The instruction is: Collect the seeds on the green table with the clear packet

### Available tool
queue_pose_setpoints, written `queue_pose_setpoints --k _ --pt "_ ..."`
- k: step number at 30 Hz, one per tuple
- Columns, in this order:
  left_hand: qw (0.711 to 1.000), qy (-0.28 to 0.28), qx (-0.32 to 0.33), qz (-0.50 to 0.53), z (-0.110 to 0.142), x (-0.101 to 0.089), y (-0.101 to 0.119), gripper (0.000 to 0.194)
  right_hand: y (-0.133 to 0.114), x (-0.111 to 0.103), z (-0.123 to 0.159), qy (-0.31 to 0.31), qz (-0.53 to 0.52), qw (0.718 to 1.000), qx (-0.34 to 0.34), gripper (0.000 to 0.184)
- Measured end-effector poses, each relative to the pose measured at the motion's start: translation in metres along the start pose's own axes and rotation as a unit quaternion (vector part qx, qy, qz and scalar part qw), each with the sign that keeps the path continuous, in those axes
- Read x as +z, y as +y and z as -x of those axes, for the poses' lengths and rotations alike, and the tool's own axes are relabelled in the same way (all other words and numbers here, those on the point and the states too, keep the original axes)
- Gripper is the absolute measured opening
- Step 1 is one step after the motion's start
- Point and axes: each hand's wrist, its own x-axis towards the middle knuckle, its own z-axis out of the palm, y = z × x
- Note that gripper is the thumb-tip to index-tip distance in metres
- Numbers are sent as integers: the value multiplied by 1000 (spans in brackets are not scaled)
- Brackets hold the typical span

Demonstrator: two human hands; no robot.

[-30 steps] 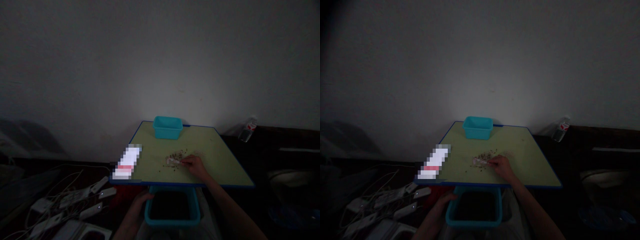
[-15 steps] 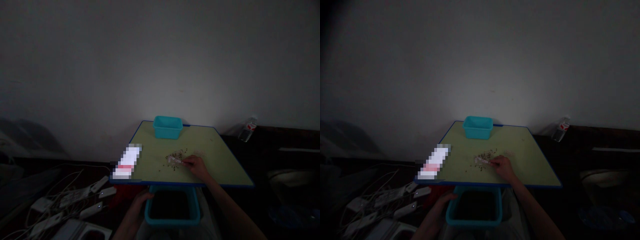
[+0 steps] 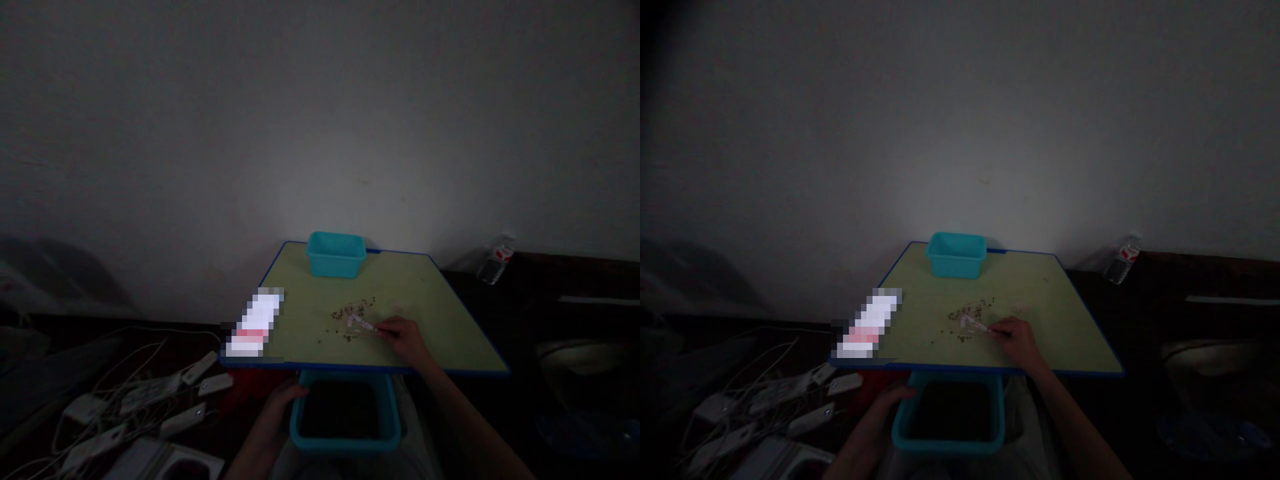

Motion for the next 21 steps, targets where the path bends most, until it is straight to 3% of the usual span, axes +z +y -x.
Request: queue_pose_setpoints --k 2,9,18,21 --pt "1000 -13 9 12 1 -1 -1 22 2 -4 5 7 10 1000 5 16" --pt "998 49 24 5 11 15 4 19 -1 -16 16 0 12 1000 9 14" --pt "1000 17 8 24 14 20 10 22 -7 -10 19 7 -1 1000 7 14" --pt "999 38 9 20 19 26 13 24 -6 -9 18 10 1 1000 11 15"
